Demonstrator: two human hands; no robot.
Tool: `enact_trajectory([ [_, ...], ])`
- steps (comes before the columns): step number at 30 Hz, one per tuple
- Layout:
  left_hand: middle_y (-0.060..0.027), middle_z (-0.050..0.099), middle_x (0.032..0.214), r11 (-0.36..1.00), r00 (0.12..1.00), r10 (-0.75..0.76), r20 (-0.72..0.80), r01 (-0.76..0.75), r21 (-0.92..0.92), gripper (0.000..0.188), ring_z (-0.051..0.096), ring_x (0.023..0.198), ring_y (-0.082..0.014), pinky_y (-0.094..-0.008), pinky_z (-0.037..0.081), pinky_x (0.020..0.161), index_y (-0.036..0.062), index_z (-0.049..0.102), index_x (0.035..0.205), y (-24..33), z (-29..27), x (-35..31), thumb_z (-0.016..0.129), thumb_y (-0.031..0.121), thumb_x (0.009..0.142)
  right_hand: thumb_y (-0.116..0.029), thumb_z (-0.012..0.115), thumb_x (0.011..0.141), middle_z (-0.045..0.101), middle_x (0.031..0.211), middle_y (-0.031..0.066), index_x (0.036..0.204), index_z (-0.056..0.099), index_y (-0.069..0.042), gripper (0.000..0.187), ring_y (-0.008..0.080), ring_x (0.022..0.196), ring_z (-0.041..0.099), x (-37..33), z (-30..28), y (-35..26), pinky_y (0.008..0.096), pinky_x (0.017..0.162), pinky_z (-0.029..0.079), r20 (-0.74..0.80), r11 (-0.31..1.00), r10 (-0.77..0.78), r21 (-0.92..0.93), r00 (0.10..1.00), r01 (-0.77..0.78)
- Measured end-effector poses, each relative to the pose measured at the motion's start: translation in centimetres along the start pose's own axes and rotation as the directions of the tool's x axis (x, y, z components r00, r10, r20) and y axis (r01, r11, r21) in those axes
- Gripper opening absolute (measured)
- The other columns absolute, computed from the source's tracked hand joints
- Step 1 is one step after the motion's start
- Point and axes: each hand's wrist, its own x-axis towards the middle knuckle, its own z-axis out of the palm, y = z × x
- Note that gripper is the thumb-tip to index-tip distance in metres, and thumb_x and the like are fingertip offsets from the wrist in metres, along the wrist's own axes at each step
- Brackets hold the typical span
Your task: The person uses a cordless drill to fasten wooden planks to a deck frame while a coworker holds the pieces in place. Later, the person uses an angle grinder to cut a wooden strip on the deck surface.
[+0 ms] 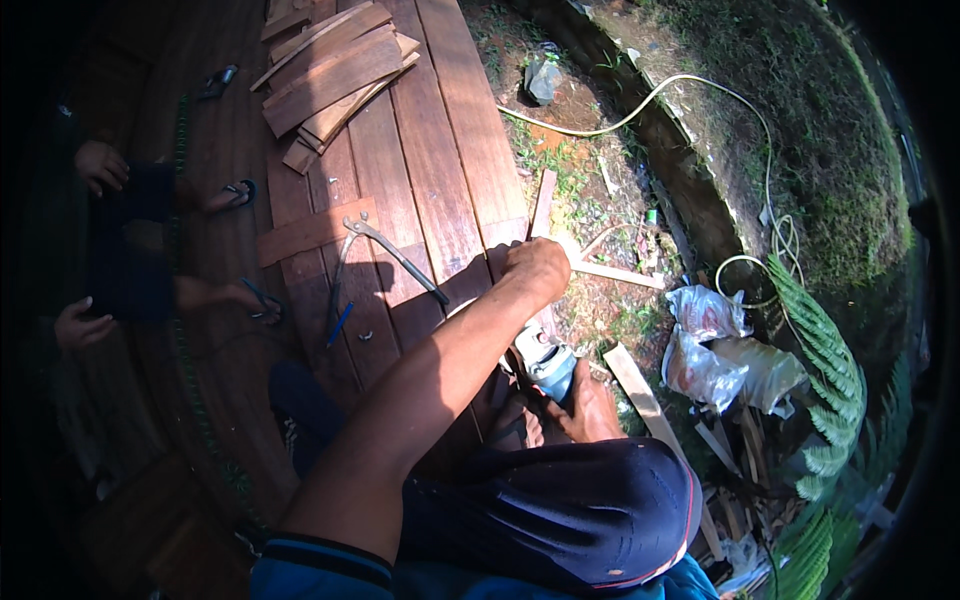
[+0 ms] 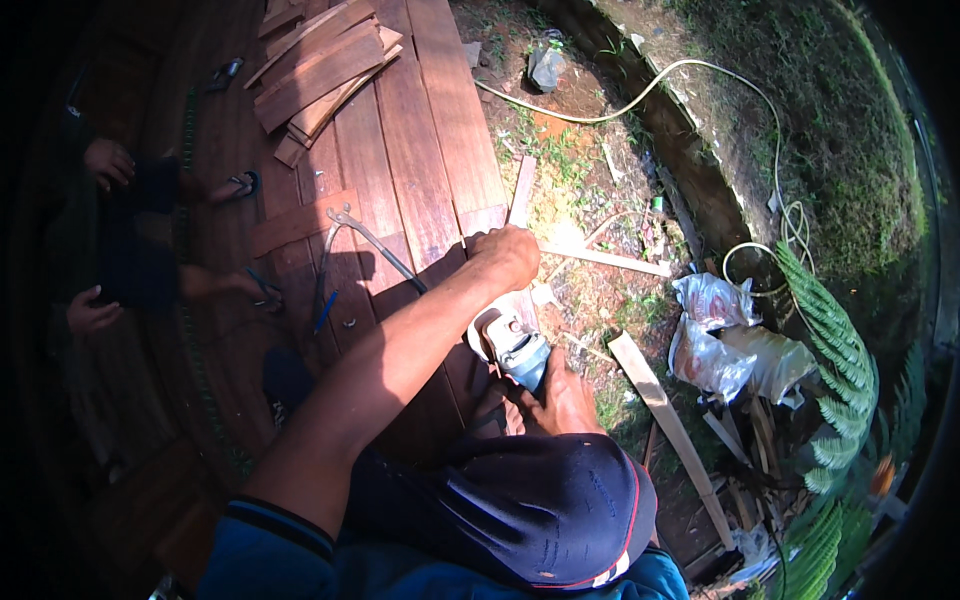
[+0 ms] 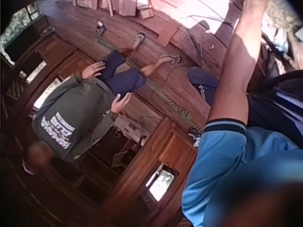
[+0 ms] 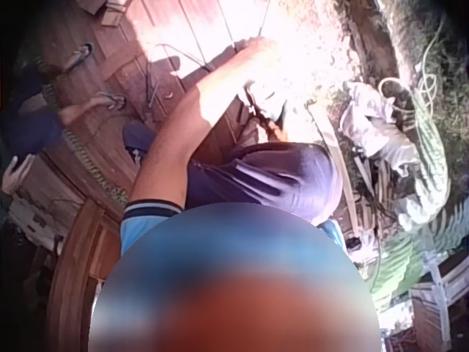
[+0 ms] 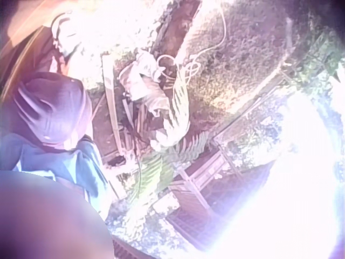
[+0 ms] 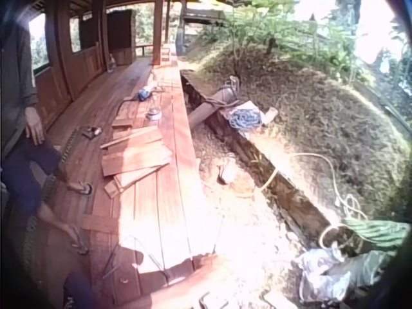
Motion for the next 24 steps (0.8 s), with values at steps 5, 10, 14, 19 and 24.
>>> enact_trajectory([
  [5,-0.0221,0.073,0.121,0.999,1.000,-0.029,0.002,0.029,0.016,0.029,0.070,0.117,-0.0347,-0.0439,0.058,0.096,0.0012,0.077,0.115,0.00,0.00,0.11,0.068,0.004,0.088,-0.020,0.082,0.080,0.067,0.087,0.0334,0.123,0.039,0.003,0.064,0.0554,0.087,0.066,-0.01,0.15,-0.01,0.0583,0.075,0.052,-0.005,1.000,0.012,-0.010,1.000,-0.012],
  [10,-0.0222,0.073,0.121,1.000,0.999,-0.028,-0.016,0.028,-0.007,0.029,0.070,0.118,-0.0344,-0.0439,0.058,0.096,0.0015,0.077,0.116,-0.10,0.19,0.17,0.068,0.003,0.087,-0.018,0.081,0.081,0.068,0.089,0.0331,0.120,0.040,0.002,0.060,0.0557,0.088,0.066,-0.23,0.14,-0.12,0.0584,0.075,0.052,-0.008,1.000,0.000,0.009,1.000,0.000],
  [14,-0.0228,0.073,0.120,0.999,1.000,-0.027,0.002,0.027,0.033,0.029,0.070,0.117,-0.0342,-0.0441,0.058,0.095,0.0005,0.077,0.114,-0.19,0.07,0.29,0.069,0.002,0.086,-0.016,0.082,0.079,0.066,0.086,0.0342,0.118,0.041,0.003,0.059,0.0567,0.088,0.065,-0.25,0.15,-0.24,0.0567,0.073,0.051,-0.029,0.999,-0.011,0.030,1.000,0.012],
  [19,-0.0233,0.074,0.119,0.998,0.998,-0.045,0.038,0.044,0.039,0.029,0.071,0.117,-0.0345,-0.0437,0.059,0.094,-0.0007,0.077,0.112,-0.09,-0.03,0.39,0.071,0.001,0.084,-0.016,0.082,0.078,0.067,0.087,0.0332,0.120,0.041,0.002,0.062,0.0556,0.088,0.066,-0.07,0.07,0.01,0.0569,0.074,0.051,-0.010,1.000,0.014,-0.008,1.000,-0.014],
  [24,-0.0220,0.074,0.120,0.998,0.999,-0.032,0.016,0.031,0.046,0.030,0.071,0.117,-0.0343,-0.0433,0.059,0.093,0.0000,0.077,0.112,-0.34,0.03,0.44,0.073,0.001,0.083,-0.015,0.084,0.076,0.068,0.088,0.0324,0.121,0.041,0.001,0.064,0.0545,0.090,0.066,-0.11,0.12,-0.10,0.0569,0.075,0.051,-0.019,0.998,0.030,-0.048,0.999,-0.031],
])
